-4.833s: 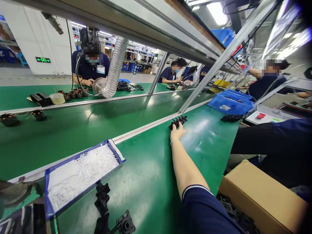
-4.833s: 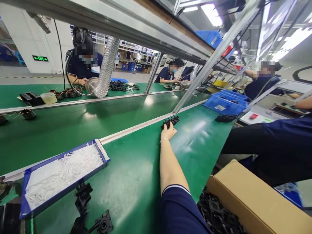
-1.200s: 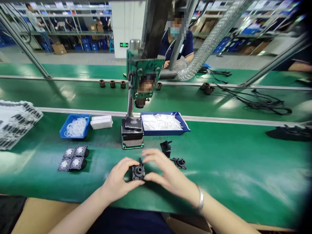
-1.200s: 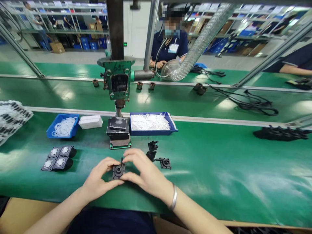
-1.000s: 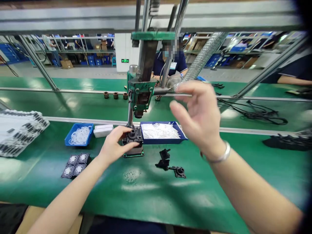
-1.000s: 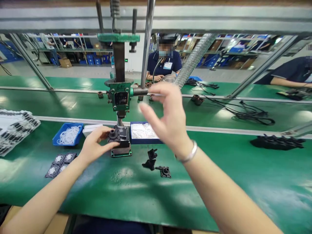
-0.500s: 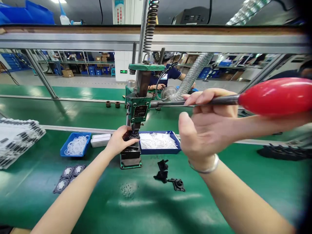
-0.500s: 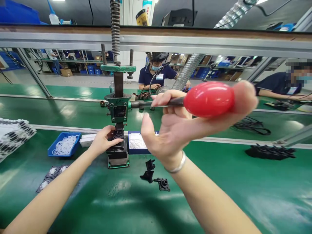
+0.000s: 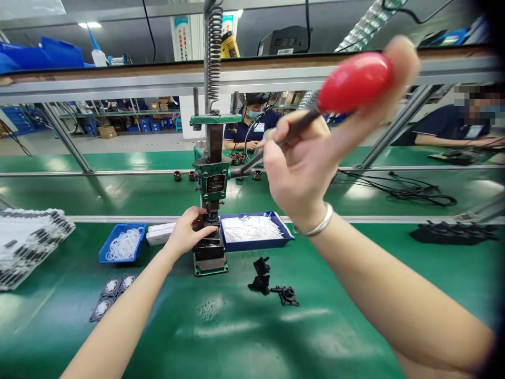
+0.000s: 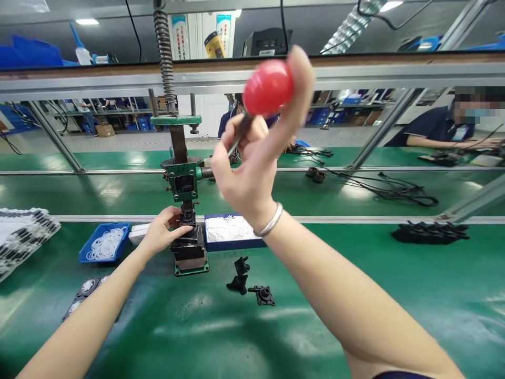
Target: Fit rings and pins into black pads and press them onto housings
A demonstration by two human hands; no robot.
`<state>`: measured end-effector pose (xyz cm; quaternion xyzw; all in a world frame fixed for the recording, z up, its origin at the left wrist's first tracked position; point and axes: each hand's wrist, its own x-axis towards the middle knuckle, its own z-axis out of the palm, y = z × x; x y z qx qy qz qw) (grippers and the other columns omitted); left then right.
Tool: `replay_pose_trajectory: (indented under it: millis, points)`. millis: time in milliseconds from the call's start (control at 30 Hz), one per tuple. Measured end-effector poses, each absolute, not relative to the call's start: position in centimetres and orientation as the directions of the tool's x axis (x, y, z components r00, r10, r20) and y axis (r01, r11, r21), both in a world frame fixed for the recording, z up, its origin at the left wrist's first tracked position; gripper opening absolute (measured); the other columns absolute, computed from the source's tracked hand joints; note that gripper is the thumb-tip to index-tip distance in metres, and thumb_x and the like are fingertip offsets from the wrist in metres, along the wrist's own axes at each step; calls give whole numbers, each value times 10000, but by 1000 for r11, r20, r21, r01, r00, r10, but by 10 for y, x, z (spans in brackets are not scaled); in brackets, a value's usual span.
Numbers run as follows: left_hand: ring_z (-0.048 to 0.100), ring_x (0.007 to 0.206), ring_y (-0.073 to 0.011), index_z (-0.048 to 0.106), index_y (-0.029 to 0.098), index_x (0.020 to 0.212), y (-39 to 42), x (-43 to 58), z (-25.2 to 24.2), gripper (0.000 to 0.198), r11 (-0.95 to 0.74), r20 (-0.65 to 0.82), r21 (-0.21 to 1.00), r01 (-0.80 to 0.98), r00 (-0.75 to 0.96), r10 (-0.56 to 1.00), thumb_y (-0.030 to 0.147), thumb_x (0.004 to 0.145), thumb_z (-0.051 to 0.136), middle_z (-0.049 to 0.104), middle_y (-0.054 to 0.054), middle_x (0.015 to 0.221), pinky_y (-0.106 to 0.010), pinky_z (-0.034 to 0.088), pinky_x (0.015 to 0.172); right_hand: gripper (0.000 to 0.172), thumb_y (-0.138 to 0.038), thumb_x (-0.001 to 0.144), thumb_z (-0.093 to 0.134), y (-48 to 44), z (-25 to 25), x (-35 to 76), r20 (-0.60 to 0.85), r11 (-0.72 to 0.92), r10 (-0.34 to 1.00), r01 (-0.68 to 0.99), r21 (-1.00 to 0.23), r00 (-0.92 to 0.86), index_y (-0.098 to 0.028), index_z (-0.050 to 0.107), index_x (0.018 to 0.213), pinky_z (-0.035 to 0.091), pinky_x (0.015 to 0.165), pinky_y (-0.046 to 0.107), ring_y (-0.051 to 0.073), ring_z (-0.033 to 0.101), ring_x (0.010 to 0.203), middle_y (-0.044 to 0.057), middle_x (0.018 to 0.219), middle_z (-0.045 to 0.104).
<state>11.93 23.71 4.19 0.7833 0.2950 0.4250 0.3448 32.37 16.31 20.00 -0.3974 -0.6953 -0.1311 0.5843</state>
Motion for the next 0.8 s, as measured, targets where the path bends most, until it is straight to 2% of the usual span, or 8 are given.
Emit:
replay_pose_trajectory:
  millis: [33,100,200,300,400,467,667,800]
  points:
    - [668,928,-215,601,197,1039,235,120,42,390,-584,462,795,162,461,757,430,775,769,613,-55,1006,-380,597,827,839,-292,1033,375,165,207,331,922,666,387,693,-276,-5,-410,-336,1463,540,1011,445,207,576,1146,68,1605,79]
    - [666,935,-212,595,202,1035,227,120,44,378,-578,466,802,152,447,764,423,781,766,596,-49,1012,-386,595,842,819,-277,983,506,166,212,344,925,723,381,627,-290,-11,-374,-78,1548,558,977,415,199,605,1099,75,1518,324]
    - [649,952,-214,607,214,1050,205,121,48,330,-604,492,775,189,420,763,391,810,748,578,-45,1007,-384,585,851,721,-261,944,550,152,181,346,808,690,583,579,-435,-88,-272,153,1546,548,984,418,206,618,1079,97,1291,541]
    - [624,974,-227,608,224,1085,178,127,49,296,-688,565,672,272,412,715,350,843,723,593,-53,996,-370,562,847,717,-296,919,598,125,122,331,591,532,798,596,-602,-116,-226,227,1528,566,939,417,218,629,1034,129,1250,552]
    - [625,965,-224,573,234,1136,157,143,45,327,-750,644,569,336,385,661,299,850,717,610,-58,1016,-341,546,827,775,-325,880,666,100,73,313,495,418,867,636,-649,-64,-218,237,1517,575,902,418,235,625,1005,145,1274,524]
    - [637,957,-219,531,236,1189,150,159,39,388,-777,704,512,366,339,624,266,850,716,620,-63,1034,-327,546,818,730,-298,857,689,90,55,305,506,370,862,650,-664,26,-198,297,1464,582,867,408,247,624,993,147,1233,530]
    - [652,1056,-247,431,197,1361,136,204,11,523,-850,811,380,366,311,496,235,893,663,640,-111,1137,-363,564,882,300,-237,872,630,82,32,333,571,236,783,733,-638,245,-204,483,1131,578,782,347,213,639,904,74,1022,572]
    - [615,1187,-271,389,163,1435,115,211,-27,578,-884,769,363,296,441,463,225,917,637,620,-156,1244,-402,549,971,286,-353,865,662,86,2,433,528,-83,679,768,-635,510,-196,540,1071,570,757,320,174,643,801,48,981,606]
